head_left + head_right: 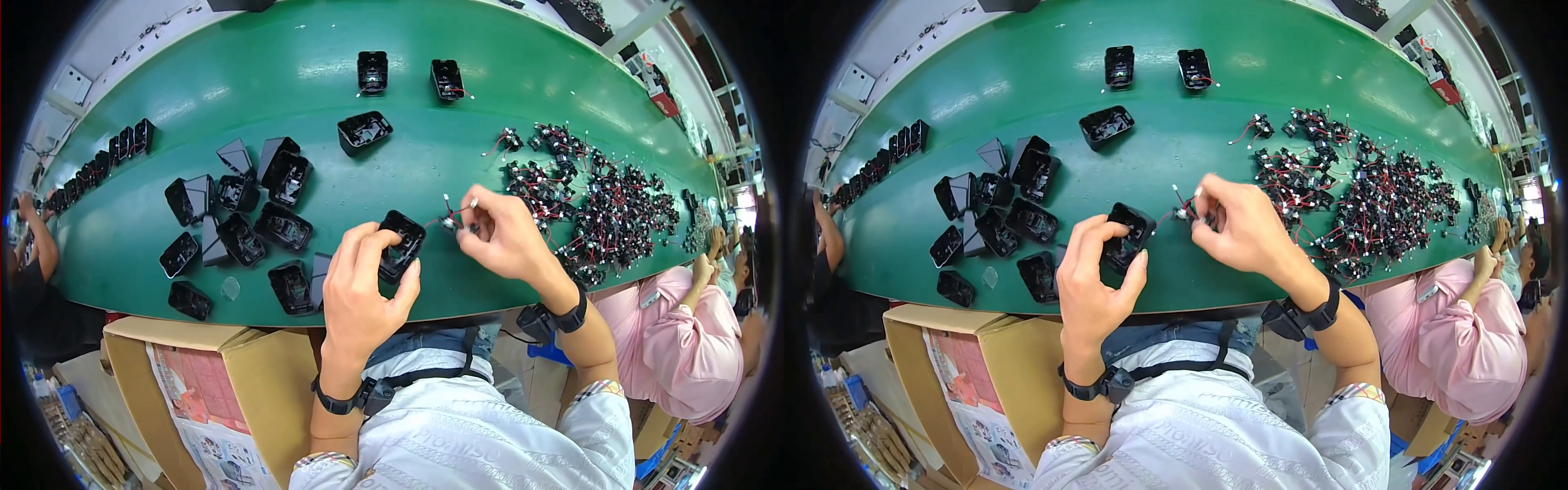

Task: Assembling small electronic components into plastic housings on a production line.

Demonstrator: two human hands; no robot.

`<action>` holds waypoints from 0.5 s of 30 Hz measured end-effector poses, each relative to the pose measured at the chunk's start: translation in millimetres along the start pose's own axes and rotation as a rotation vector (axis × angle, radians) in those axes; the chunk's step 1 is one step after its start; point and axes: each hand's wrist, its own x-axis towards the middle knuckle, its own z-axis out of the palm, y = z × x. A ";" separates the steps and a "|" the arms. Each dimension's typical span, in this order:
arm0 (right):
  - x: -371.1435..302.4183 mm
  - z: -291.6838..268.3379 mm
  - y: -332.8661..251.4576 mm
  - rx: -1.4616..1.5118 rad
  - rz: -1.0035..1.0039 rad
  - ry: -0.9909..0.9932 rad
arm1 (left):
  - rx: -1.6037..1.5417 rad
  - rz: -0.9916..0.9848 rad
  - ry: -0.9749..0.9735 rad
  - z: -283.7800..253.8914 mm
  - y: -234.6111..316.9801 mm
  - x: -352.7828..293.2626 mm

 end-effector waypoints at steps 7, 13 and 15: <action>11.7 -11.3 -8.9 -0.017 -0.015 0.057 | -0.026 -0.013 0.021 -6.3 -1.5 1.7; -21.9 -1.8 -22.8 0.745 0.011 0.063 | -0.137 -0.006 -0.036 -10.7 -2.4 1.4; -29.4 5.4 -30.7 0.611 -0.029 0.140 | -0.157 0.003 -0.096 -13.9 -3.6 1.4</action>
